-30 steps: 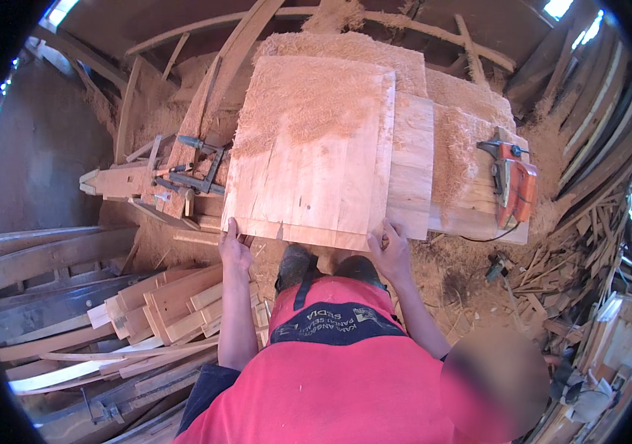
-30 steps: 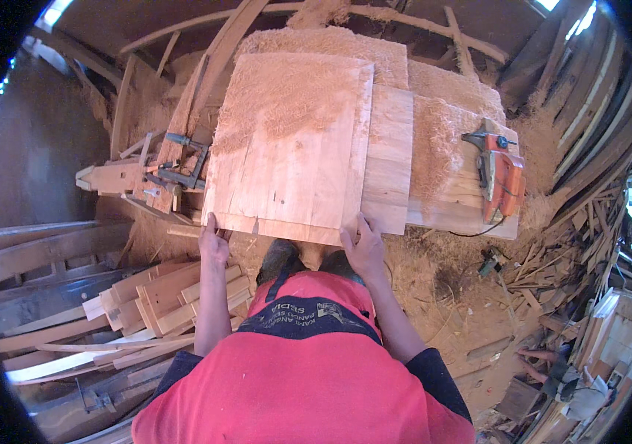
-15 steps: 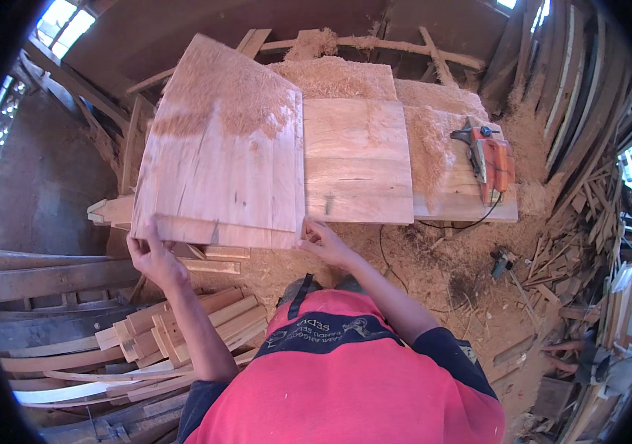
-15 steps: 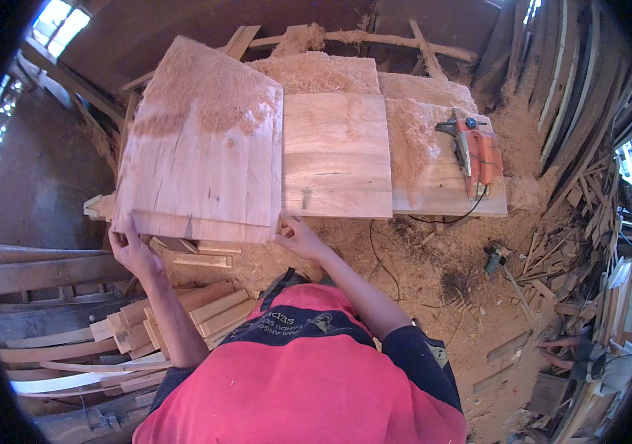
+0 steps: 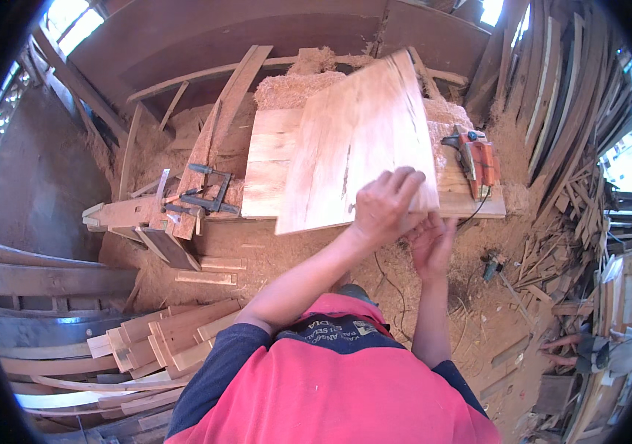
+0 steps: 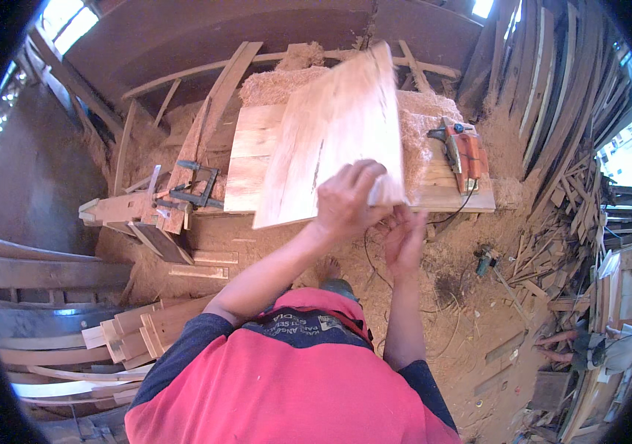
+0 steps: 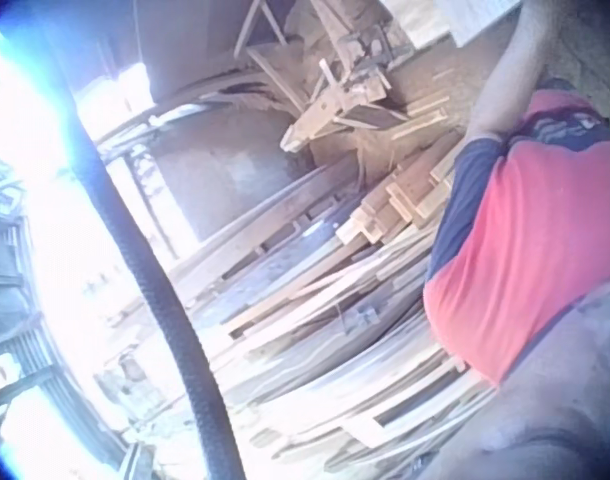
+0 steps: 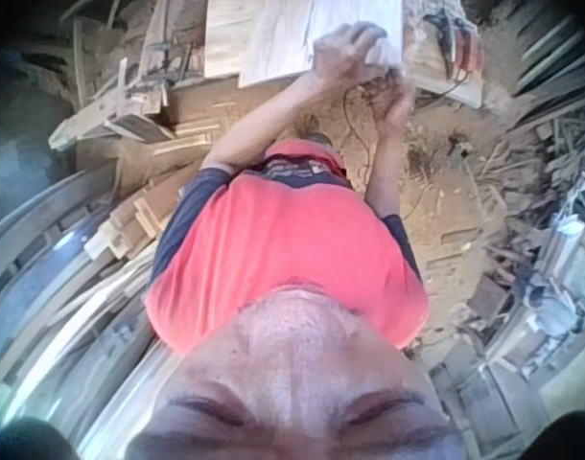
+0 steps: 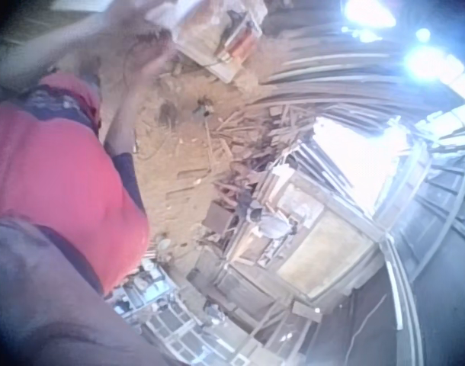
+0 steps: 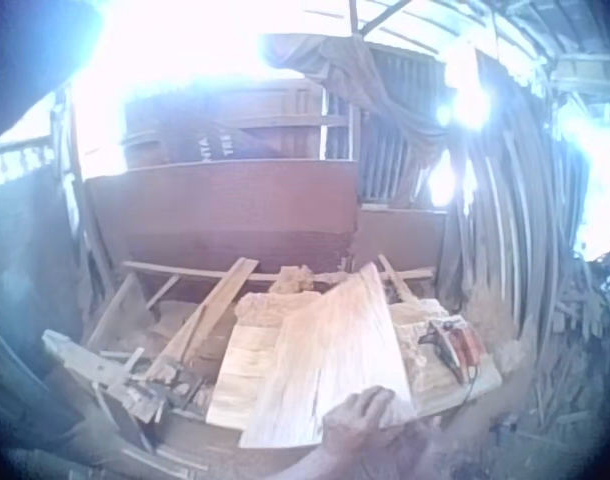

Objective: The person sands a piece of wood using an electric sander, after applying glue and using a hand plane to smooth the surface.

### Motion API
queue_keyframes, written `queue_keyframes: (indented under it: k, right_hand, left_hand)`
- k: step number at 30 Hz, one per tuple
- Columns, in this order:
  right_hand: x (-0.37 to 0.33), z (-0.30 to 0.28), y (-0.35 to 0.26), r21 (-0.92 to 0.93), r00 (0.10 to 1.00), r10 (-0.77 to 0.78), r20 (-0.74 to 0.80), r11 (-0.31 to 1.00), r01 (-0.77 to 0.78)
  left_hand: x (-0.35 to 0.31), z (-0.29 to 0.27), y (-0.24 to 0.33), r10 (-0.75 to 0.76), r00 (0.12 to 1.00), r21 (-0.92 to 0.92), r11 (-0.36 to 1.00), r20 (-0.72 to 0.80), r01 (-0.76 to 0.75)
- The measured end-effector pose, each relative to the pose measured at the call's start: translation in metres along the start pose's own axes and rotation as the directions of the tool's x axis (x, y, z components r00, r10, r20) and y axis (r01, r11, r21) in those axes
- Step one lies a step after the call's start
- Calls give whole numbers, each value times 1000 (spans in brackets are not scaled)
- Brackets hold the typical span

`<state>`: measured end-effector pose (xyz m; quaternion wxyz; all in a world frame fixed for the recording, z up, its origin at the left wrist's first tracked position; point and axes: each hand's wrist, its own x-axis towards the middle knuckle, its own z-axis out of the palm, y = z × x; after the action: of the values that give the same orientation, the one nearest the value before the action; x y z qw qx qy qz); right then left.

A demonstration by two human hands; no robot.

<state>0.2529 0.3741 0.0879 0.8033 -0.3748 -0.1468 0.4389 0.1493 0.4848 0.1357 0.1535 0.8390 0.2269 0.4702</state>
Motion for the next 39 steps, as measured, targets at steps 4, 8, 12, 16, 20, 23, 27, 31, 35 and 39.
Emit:
queue_keyframes:
  k: [4, 8, 12, 16, 20, 23, 27, 31, 35, 39]
  right_hand:
    - [-4, -21, 4, -62, 981, 129, -142, 988, -139]
    - [-7, -86, 65, -253, 950, 148, -275, 942, -220]
    - [-9, -121, 108, -373, 963, 157, -220, 898, -232]
    - [-11, -143, 122, -422, 981, 144, -129, 887, -186]
    - [-25, -132, 121, -415, 967, 194, -163, 876, -245]
    - [-26, -124, 109, -406, 969, 211, -125, 881, -245]
    - [-7, -117, 118, -645, 955, 272, 115, 752, -136]
    - [34, -89, 154, -834, 846, 428, 318, 551, 35]
    - [58, -73, 184, -919, 834, 385, 394, 190, 347]
    - [66, -37, 146, -953, 952, 240, 193, -183, 239]
  left_hand:
    - [-43, -4, -4, -69, 918, -96, 989, 391, 116]
    - [-90, -32, -136, -360, 915, 76, 933, 182, 352]
    - [-170, -89, -288, -610, 782, 510, 635, -132, 581]
    - [-169, -76, -282, -906, 356, 429, 422, 228, 799]
    - [-176, -78, -258, -943, 310, 423, 331, 120, 843]
    - [-202, -90, -228, -937, 326, 381, 259, -122, 887]
    - [-298, -127, -195, -960, 52, 150, 11, -276, 989]
    - [-365, -165, -134, -907, -55, 0, -60, -418, 998]
    - [-412, -170, -113, -900, -153, -134, -107, -409, 985]
    - [-409, -137, -82, -956, -258, -236, -220, -142, 946]
